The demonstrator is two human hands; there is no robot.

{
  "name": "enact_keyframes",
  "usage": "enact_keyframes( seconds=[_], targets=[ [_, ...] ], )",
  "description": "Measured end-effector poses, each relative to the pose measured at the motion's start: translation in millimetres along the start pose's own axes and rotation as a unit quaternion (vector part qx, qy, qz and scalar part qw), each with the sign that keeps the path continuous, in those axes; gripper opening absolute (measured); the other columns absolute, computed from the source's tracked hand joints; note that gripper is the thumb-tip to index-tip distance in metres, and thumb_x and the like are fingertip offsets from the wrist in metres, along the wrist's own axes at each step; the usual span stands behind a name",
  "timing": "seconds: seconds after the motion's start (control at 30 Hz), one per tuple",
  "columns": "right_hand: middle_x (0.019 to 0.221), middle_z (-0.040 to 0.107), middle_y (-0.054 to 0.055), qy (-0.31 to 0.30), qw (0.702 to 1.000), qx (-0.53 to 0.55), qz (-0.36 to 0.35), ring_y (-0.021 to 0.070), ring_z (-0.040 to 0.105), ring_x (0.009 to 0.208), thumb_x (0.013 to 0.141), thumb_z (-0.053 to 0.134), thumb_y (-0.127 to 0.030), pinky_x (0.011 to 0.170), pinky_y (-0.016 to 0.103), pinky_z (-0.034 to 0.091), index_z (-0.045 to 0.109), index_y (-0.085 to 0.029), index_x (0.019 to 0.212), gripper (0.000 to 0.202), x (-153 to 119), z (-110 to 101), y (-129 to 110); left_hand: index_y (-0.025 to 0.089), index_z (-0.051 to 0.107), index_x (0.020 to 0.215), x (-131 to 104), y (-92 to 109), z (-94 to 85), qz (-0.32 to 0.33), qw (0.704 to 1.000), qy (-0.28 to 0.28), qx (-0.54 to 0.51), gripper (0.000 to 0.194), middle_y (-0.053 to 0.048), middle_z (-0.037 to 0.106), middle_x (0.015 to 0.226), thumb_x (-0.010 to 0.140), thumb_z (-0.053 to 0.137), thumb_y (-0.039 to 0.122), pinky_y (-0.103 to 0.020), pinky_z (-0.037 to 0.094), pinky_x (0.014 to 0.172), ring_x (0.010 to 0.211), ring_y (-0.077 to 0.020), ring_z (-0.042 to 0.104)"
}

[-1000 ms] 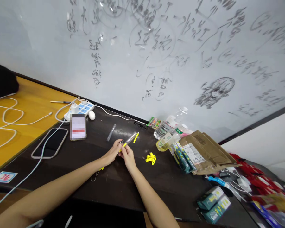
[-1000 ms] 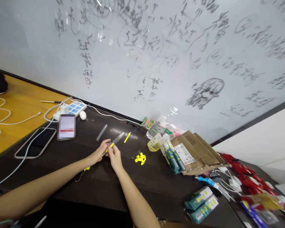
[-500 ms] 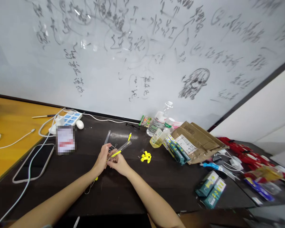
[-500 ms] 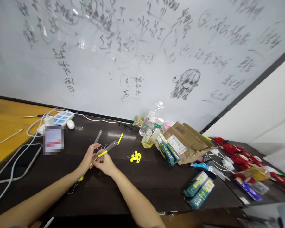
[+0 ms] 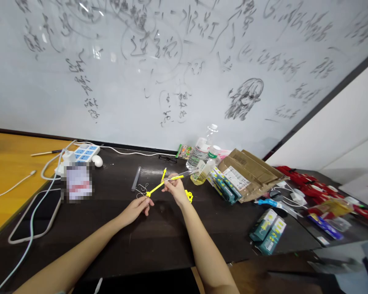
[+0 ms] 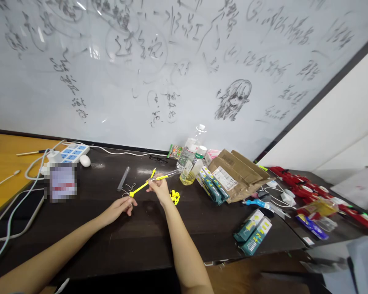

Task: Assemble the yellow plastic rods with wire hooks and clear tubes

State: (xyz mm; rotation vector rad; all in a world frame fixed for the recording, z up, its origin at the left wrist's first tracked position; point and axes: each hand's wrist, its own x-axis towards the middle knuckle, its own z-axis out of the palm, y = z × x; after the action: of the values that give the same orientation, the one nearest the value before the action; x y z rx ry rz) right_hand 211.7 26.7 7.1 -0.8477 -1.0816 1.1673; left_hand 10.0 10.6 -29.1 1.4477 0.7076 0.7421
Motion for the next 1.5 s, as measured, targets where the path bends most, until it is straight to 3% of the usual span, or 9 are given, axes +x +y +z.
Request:
enact_keyframes(
  seconds=[0.3,0.5,0.67,0.77,0.9,1.07,1.2,1.4,1.5],
  targets=[
    [0.077,0.064,-0.004,-0.047,0.998,0.004,0.029,0.0055,0.051,0.05,0.066,0.073,-0.028,0.055,0.026,0.056,0.041,-0.022,0.089,0.04,-4,1,-2,0.016,0.047,0.073,1,-4,3.1,-0.009,0.997,-0.015,-0.074,0.047,0.0,0.056,0.061,0.079,0.045,0.063,-0.024,0.041,0.058,0.058,-0.0122,0.055],
    [0.079,0.065,-0.002,-0.068,0.995,0.03,0.07,0.0084,0.055,0.055,0.07,0.071,-0.029,0.05,0.025,0.055,0.04,-0.022,0.087,0.035,-8,4,-11,0.018,0.044,0.069,-1,-3,5.6,-0.003,0.999,-0.039,-0.032,0.044,0.004,0.048,0.048,0.082,0.044,0.059,-0.022,0.032,0.049,0.045,-0.0093,0.045],
    [0.085,0.064,0.0,-0.124,0.986,0.044,0.102,0.0093,0.056,0.058,0.073,0.068,-0.031,0.049,0.024,0.053,0.043,-0.021,0.088,0.031,-13,11,-8,0.016,0.051,0.087,-3,3,4.4,0.043,0.998,-0.036,0.011,0.036,0.005,0.052,0.047,0.086,0.043,0.051,-0.021,0.033,0.05,0.042,-0.0087,0.044],
    [0.085,0.061,-0.001,-0.16,0.979,0.037,0.125,0.0082,0.055,0.057,0.07,0.071,-0.03,0.05,0.024,0.053,0.047,-0.02,0.088,0.032,-17,19,-1,0.017,0.046,0.104,-4,4,3.5,0.045,0.998,-0.041,0.002,0.038,0.005,0.055,0.048,0.086,0.044,0.05,-0.021,0.034,0.05,0.043,-0.0095,0.048],
    [0.08,0.057,-0.003,-0.16,0.978,0.038,0.13,0.0066,0.053,0.055,0.068,0.073,-0.03,0.051,0.024,0.053,0.049,-0.019,0.087,0.032,-20,27,4,0.017,0.04,0.111,-4,3,3.1,0.056,0.998,-0.023,-0.008,0.04,0.005,0.058,0.049,0.086,0.046,0.048,-0.021,0.037,0.051,0.043,-0.0102,0.052],
    [0.061,0.045,-0.008,-0.182,0.973,0.035,0.138,0.0053,0.043,0.049,0.068,0.073,-0.028,0.051,0.023,0.052,0.05,-0.019,0.086,0.03,-24,29,3,0.018,0.045,0.091,-4,2,3.0,0.066,0.998,-0.022,-0.002,0.028,0.005,0.057,0.046,0.086,0.049,0.045,-0.021,0.038,0.049,0.039,-0.0091,0.049],
    [0.059,0.04,-0.008,-0.217,0.962,0.06,0.154,0.0052,0.039,0.049,0.074,0.068,-0.032,0.052,0.024,0.053,0.049,-0.02,0.086,0.025,-26,32,4,0.017,0.046,0.083,-3,3,0.8,0.072,0.997,0.008,0.008,0.027,0.004,0.058,0.048,0.083,0.055,0.043,-0.019,0.035,0.049,0.039,-0.0083,0.049],
    [0.059,0.038,-0.009,-0.2,0.964,0.081,0.154,0.0049,0.038,0.047,0.077,0.064,-0.036,0.048,0.024,0.051,0.047,-0.02,0.084,0.024,-25,35,10,0.014,0.051,0.067,-3,4,-2.2,0.066,0.995,0.021,0.074,0.038,0.006,0.046,0.043,0.085,0.048,0.047,-0.019,0.031,0.046,0.038,-0.0059,0.041],
    [0.058,0.039,-0.009,-0.193,0.967,0.062,0.152,0.0051,0.039,0.047,0.076,0.065,-0.034,0.048,0.023,0.051,0.048,-0.02,0.084,0.024,-25,35,10,0.015,0.049,0.07,-4,5,0.8,0.062,0.997,0.005,0.046,0.038,0.008,0.042,0.046,0.086,0.045,0.049,-0.019,0.029,0.043,0.037,-0.0052,0.037]
  ],
)
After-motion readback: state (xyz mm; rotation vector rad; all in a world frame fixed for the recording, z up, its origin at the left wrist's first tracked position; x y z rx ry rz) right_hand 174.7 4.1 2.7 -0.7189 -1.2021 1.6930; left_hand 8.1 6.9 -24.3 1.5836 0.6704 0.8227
